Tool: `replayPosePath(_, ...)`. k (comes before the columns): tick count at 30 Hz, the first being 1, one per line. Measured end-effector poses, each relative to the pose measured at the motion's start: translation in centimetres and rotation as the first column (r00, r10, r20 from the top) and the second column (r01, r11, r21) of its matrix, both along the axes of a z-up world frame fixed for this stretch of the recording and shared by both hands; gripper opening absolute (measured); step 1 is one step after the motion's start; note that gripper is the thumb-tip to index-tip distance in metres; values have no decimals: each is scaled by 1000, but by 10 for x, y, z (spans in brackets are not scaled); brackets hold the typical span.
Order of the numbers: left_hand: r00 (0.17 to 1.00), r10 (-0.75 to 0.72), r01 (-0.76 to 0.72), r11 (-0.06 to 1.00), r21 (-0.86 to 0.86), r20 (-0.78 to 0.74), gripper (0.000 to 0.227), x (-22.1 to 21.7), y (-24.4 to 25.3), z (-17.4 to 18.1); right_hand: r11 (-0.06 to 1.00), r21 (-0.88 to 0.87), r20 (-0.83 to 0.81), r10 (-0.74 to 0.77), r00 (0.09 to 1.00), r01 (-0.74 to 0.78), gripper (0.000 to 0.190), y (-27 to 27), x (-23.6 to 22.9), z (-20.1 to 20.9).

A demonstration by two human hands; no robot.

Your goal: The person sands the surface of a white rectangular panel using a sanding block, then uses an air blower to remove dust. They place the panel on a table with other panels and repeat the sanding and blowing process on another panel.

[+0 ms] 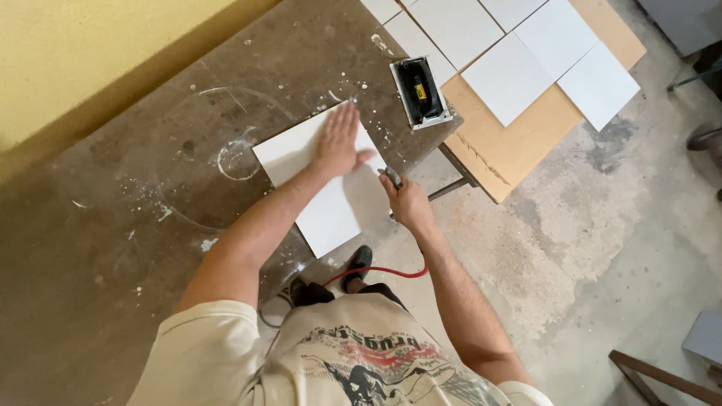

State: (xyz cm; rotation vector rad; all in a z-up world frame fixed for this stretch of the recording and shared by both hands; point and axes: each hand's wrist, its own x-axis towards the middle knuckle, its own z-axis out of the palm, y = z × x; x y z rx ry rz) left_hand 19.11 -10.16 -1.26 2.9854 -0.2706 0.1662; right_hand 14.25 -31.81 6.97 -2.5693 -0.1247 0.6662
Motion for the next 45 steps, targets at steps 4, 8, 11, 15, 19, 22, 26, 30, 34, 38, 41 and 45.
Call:
replayPosePath(4,956,-227,215,973,-81,-186,118,0,-1,-29,999,48,-38,-21,999,23,68,20,5,37)
replayPosePath(8,997,31,-40,988,-148,-65,100,24,20,-15,991,111,0,-69,998,69,61,24,27,33)
replayPosePath(11,999,-30,32,991,-128,16,110,7,-1,-30,981,178,5,-74,997,72,58,32,26,57)
replayPosePath(15,984,-43,68,988,-138,174,106,23,13,-53,997,74,-15,-21,1000,22,64,-3,38,1)
replayPosePath(19,997,5,-11,998,-70,-79,106,-25,-31,3,999,14,-103,34,994,-32,66,-16,-14,68)
replayPosePath(22,967,-250,243,964,-111,-50,105,-71,-76,-5,998,8,-165,-58,985,60,61,-47,-32,64)
replayPosePath(26,934,-347,349,937,19,-83,95,-97,-104,-2,970,117,-181,-192,964,215,49,-73,-57,61)
replayPosePath(30,874,-443,470,874,120,-200,73,-127,-106,32,965,111,-201,-213,956,238,51,-82,-76,47)
replayPosePath(34,888,-446,459,874,156,-114,81,-152,-71,27,973,126,-196,-166,966,193,53,-59,-85,81)
replayPosePath(38,897,-435,440,896,58,-82,79,-147,-77,21,980,117,-184,-140,973,163,56,-57,-88,78)
replayPosePath(41,932,-349,359,927,110,-96,74,-151,-88,43,986,114,-176,-101,979,122,57,-48,-92,74)
replayPosePath(45,947,-255,272,960,67,-195,81,-182,-60,51,989,129,-178,-52,983,75,52,-33,-95,72)
